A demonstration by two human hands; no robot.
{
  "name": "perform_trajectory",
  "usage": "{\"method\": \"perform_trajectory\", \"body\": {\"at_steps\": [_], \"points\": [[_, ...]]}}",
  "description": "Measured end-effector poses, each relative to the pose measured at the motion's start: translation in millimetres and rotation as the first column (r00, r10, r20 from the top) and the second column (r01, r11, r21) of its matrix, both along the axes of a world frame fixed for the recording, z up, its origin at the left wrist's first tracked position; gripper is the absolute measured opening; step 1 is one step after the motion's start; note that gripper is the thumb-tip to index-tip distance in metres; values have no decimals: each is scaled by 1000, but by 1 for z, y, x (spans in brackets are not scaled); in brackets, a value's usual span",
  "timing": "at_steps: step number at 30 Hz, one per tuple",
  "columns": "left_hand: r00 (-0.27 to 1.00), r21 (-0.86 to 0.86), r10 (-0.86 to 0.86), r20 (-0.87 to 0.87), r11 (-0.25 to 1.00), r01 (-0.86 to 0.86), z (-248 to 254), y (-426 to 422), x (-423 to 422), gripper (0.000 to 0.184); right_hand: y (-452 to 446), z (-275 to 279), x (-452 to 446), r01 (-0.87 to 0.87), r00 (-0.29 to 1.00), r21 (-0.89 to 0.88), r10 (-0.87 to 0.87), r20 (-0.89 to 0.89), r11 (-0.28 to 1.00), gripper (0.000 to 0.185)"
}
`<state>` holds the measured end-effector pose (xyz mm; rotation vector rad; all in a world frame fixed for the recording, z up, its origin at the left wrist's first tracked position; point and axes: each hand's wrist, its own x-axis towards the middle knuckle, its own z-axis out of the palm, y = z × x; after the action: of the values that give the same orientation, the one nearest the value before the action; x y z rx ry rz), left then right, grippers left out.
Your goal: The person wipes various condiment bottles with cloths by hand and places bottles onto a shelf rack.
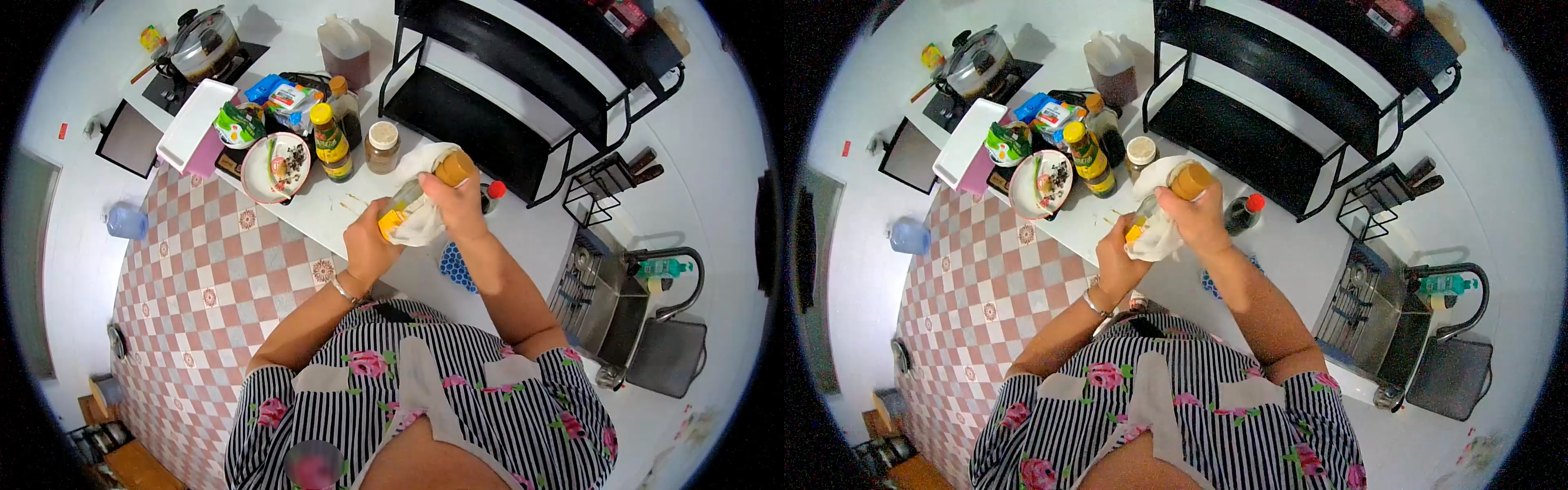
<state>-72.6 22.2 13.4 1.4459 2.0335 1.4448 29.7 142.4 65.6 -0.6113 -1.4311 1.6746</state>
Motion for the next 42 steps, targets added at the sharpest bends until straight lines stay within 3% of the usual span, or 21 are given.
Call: {"method": "perform_trajectory", "body": {"at_steps": [2, 3, 6, 9, 12, 14, 15, 17, 20, 22, 23, 24, 26, 27, 30, 31, 33, 36, 39, 41, 42], "points": [[982, -29, -189, -26, 982, 188, 16, -7, -7, 62, 10, 6, 15, -79, 997, -130, 77, -24, 988, 25], [896, -52, -410, 169, 904, 424, 19, -7, -16, 74, 12, 15, 23, -144, 990, -218, 139, -37, 965, 29], [568, 35, -629, 531, 686, 727, 13, -6, -31, 79, 4, 25, 28, -240, 953, -273, 172, -250, 932, 34], [756, 92, -556, 345, 822, 562, 4, -8, -15, 76, 6, 26, 27, -227, 959, -184, 187, -212, 956, 37], [967, -174, -248, -51, 956, 236, 30, -12, -8, 74, -7, 24, 22, -47, 996, -148, 35, -79, 988, 39], [978, -44, -68, -195, 997, 61, 28, -5, -2, 73, -20, 17, 12, 139, 990, -54, -138, 18, 989, 40], [966, 34, 31, -256, 999, -23, 26, 1, 3, 72, -33, 18, 5, 215, 966, -105, -228, -123, 971, 42], [923, 153, 176, -343, 980, -130, 23, 6, 10, 71, -33, 26, 7, 181, 964, -169, -209, -167, 969, 42], [942, 139, 149, -300, 984, -112, 30, 6, 16, 74, -19, 31, 14, 53, 979, -153, -82, -188, 987, 44], [981, 61, 12, -194, 998, 0, 29, 1, 16, 77, -8, 35, 20, -27, 989, -30, 22, -143, 999, 48], [989, 25, -57, -136, 998, 61, 27, -1, 16, 79, 0, 37, 24, -113, 987, -66, 105, -124, 991, 50], [975, 40, -216, 51, 976, 215, 21, -1, 17, 80, 7, 40, 31, -200, 976, -104, 189, -105, 974, 52], [770, 146, -501, 394, 862, 486, 10, -1, 20, 84, 14, 46, 44, -353, 933, -215, 326, -152, 911, 55], [556, 155, -535, 636, 795, 586, 25, -6, 24, 74, 17, 50, 50, -425, 902, -276, 375, -215, 862, 56], [352, 240, -566, 745, 720, 651, 33, -6, 35, 69, 21, 56, 56, -504, 859, -330, 425, -286, 798, 60], [393, 251, -573, 719, 742, 621, 33, -5, 35, 70, 15, 64, 53, -489, 869, -355, 409, -279, 797, 62], [697, 199, -502, 512, 859, 472, 25, 4, 31, 77, 12, 75, 41, -439, 898, -320, 398, -190, 840, 65], [963, 83, -204, 176, 978, 192, 26, 10, 27, 79, -5, 35, 17, -48, 995, 40, 44, 94, 998, 62], [986, 73, 76, -151, 995, -66, 39, 16, 25, 77, -25, 34, 6, 155, 985, 69, -159, 59, 985, 59], [987, 81, 76, -138, 995, -66, 45, 16, 31, 80, -26, 34, 5, 214, 977, 89, -213, -25, 973, 57], [988, 86, 74, -133, 994, -63, 49, 16, 33, 81, -24, 35, 8, 157, 988, 75, -156, -23, 985, 56]]}}
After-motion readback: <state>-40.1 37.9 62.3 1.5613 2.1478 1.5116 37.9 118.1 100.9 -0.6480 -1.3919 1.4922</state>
